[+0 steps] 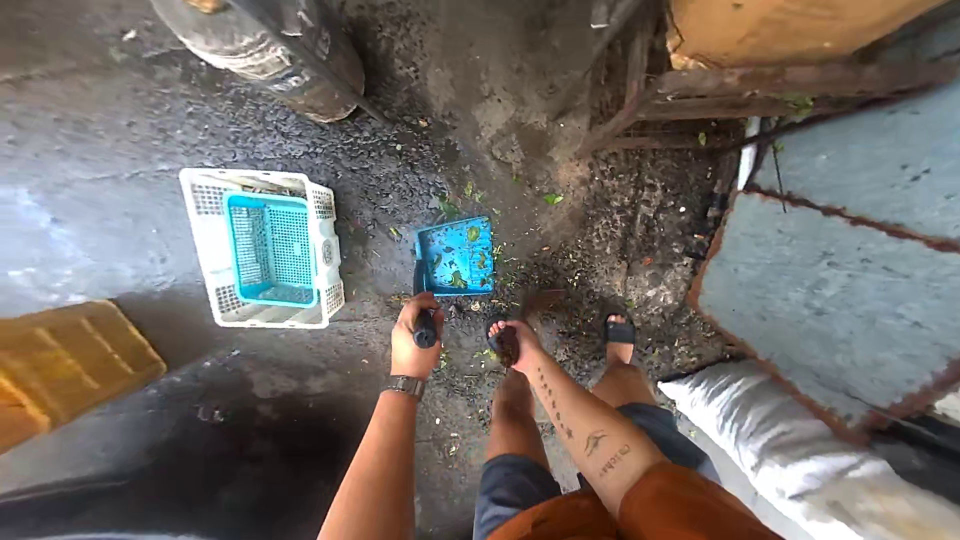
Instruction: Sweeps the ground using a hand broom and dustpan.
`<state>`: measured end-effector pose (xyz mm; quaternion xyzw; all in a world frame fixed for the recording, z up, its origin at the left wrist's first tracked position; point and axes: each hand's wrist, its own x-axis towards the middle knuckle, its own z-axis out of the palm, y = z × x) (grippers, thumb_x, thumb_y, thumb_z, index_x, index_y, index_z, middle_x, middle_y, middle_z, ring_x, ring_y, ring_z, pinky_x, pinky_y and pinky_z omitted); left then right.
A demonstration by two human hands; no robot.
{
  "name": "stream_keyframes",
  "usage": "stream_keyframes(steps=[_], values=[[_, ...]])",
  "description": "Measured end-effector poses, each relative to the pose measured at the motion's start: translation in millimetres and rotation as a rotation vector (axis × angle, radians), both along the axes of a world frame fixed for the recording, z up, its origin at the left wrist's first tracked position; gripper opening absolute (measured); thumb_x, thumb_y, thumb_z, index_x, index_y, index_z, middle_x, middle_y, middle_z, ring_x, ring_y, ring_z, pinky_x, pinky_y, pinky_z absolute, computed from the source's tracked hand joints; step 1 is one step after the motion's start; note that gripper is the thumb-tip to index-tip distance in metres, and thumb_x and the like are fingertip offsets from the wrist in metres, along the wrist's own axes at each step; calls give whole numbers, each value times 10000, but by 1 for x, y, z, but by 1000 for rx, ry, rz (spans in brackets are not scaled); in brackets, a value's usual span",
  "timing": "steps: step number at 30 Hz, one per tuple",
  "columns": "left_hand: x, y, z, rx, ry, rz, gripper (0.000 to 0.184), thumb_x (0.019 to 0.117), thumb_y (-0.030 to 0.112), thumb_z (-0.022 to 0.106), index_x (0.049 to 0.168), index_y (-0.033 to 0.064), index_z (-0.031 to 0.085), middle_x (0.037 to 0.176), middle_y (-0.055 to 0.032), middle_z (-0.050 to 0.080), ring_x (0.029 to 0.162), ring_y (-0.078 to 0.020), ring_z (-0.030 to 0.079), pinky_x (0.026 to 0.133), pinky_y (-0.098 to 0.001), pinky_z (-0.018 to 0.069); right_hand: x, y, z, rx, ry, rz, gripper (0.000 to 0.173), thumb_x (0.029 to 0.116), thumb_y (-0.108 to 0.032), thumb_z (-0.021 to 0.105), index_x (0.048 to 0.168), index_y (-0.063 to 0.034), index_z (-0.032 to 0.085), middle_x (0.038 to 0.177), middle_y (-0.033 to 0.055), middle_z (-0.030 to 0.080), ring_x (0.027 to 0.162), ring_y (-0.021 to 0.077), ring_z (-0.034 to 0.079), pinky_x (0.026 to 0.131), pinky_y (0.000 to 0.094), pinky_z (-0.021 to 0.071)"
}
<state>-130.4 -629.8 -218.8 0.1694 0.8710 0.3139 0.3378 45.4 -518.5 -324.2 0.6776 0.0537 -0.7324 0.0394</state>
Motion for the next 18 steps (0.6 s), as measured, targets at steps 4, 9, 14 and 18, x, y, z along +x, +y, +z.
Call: stream_keyframes(steps=[4,9,14,18], values=[[9,2,-7,27,0,98,236,963,151,692,1187,77,687,1409,-117,602,1291,-208,598,1070,-432,520,-22,1,52,62,30,492,644,943,-240,687,1538,-192,448,1324,169,618,1104,291,636,873,523,550],[6,13,-6,39,24,305,205,958,163,693,1142,72,694,1425,-128,587,1247,-214,625,988,-409,572,-15,47,45,72,-73,263,405,1035,-205,552,1413,-75,487,1177,170,661,1015,276,671,835,494,580],[16,47,5,106,-18,595,163,944,87,686,1104,60,699,1448,-108,582,1165,-219,681,886,-417,630,-57,97,27,-230,78,724,419,982,-228,592,1371,-92,519,1086,170,648,892,280,652,722,487,564],[24,51,21,214,-25,704,177,926,49,669,1102,52,683,1456,-123,575,1117,-251,706,875,-441,637,-32,231,93,-139,197,1222,625,975,-203,637,1556,-163,409,1287,186,626,1060,289,650,871,499,560]])
